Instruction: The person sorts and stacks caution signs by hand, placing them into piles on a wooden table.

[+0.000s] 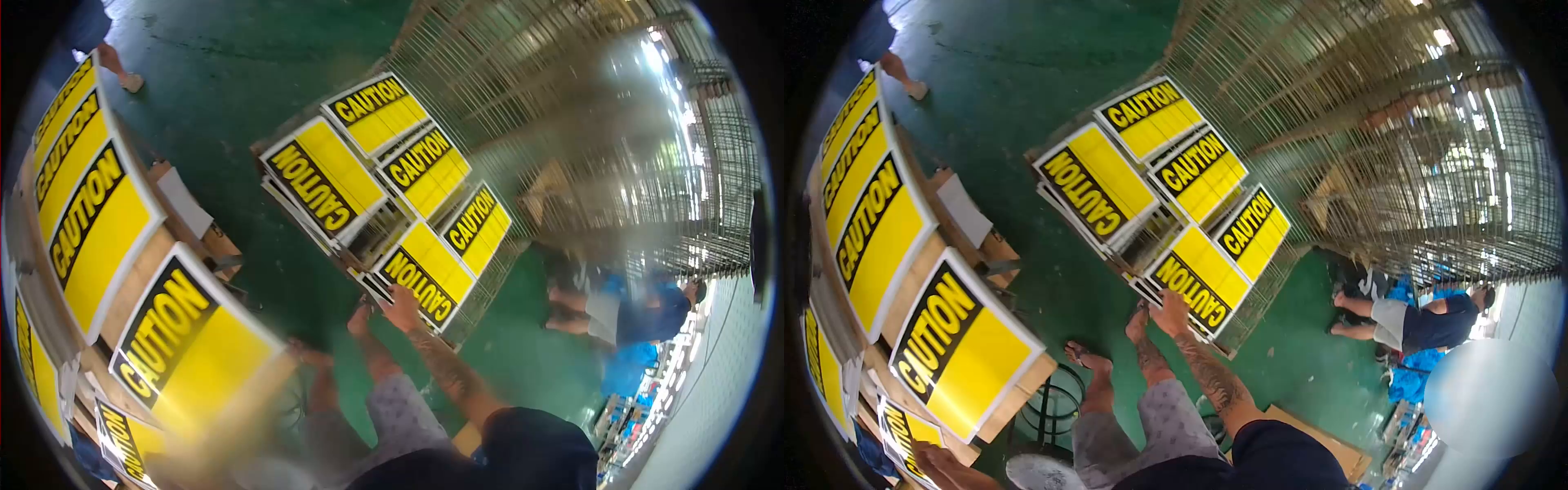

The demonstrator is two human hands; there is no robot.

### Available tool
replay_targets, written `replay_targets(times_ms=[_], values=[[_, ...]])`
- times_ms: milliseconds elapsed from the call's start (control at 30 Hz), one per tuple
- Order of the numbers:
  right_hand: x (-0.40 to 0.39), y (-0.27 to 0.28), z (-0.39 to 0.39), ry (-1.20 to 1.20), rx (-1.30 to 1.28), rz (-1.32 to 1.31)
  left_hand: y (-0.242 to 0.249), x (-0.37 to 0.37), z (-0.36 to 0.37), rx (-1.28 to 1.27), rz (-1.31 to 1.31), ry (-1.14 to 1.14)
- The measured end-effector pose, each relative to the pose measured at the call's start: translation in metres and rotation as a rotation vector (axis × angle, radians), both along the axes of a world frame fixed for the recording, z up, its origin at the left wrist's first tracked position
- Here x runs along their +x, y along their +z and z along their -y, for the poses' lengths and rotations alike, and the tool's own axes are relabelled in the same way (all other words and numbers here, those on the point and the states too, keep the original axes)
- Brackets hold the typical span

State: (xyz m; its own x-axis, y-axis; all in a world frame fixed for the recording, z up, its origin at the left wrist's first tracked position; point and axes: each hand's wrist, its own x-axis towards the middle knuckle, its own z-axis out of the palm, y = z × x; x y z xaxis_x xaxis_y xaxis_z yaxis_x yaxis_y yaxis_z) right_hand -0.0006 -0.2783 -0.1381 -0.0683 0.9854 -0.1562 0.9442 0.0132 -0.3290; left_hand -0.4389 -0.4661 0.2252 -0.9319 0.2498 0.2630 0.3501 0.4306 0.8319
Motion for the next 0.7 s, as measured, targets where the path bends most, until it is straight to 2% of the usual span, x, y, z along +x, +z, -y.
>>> replay_targets(times_ms=[67,100,133,200,233,267,300,333,367,400,433,467,567,633,700], values=[[0.018,0.008,0.002,-0.107,-0.134,-0.176,-0.005,0.059,-0.029,0.074,0.076,-0.400],[0.029,0.017,-0.006,-0.157,-0.194,-0.265,-0.045,0.073,0.006,0.082,0.675,-0.414],[0.037,0.050,-0.014,-0.166,-0.246,-0.300,-0.063,0.114,-0.035,0.066,0.827,-0.529],[0.049,0.165,-0.049,-0.235,-0.387,-0.465,-0.098,0.194,-0.116,-0.020,1.123,-0.753],[0.063,0.234,-0.070,-0.286,-0.481,-0.590,-0.171,0.223,-0.126,0.012,1.234,-0.852],[0.078,0.289,-0.087,-0.299,-0.346,-0.551,-0.213,0.254,-0.148,-0.093,1.094,-0.904],[0.117,0.321,-0.102,-0.133,-0.112,-0.448,-0.254,0.285,-0.171,-0.198,0.950,-0.944],[0.122,0.389,-0.128,-0.090,0.023,-0.245,-0.290,0.304,-0.189,-0.315,0.838,-1.012],[0.137,0.427,-0.153,-0.049,0.193,-0.043,-0.322,0.323,-0.202,-0.430,0.726,-1.076],[0.155,0.451,-0.174,-0.083,0.256,0.098,-0.353,0.340,-0.213,-0.421,0.408,-1.132],[0.163,0.461,-0.194,-0.051,0.366,0.263,-0.371,0.354,-0.225,-0.402,0.089,-1.171],[0.172,0.463,-0.209,-0.017,0.477,0.428,-0.371,0.362,-0.238,-0.559,0.205,-1.201],[0.177,0.447,-0.208,0.192,0.703,0.594,-0.369,0.379,-0.260,-0.713,0.044,-1.133],[0.201,0.401,-0.188,0.191,0.642,0.238,-0.382,0.380,-0.267,-0.714,0.045,-1.108],[0.236,0.305,-0.172,0.196,0.406,-0.134,-0.377,0.375,-0.277,-0.713,0.073,-1.118]])
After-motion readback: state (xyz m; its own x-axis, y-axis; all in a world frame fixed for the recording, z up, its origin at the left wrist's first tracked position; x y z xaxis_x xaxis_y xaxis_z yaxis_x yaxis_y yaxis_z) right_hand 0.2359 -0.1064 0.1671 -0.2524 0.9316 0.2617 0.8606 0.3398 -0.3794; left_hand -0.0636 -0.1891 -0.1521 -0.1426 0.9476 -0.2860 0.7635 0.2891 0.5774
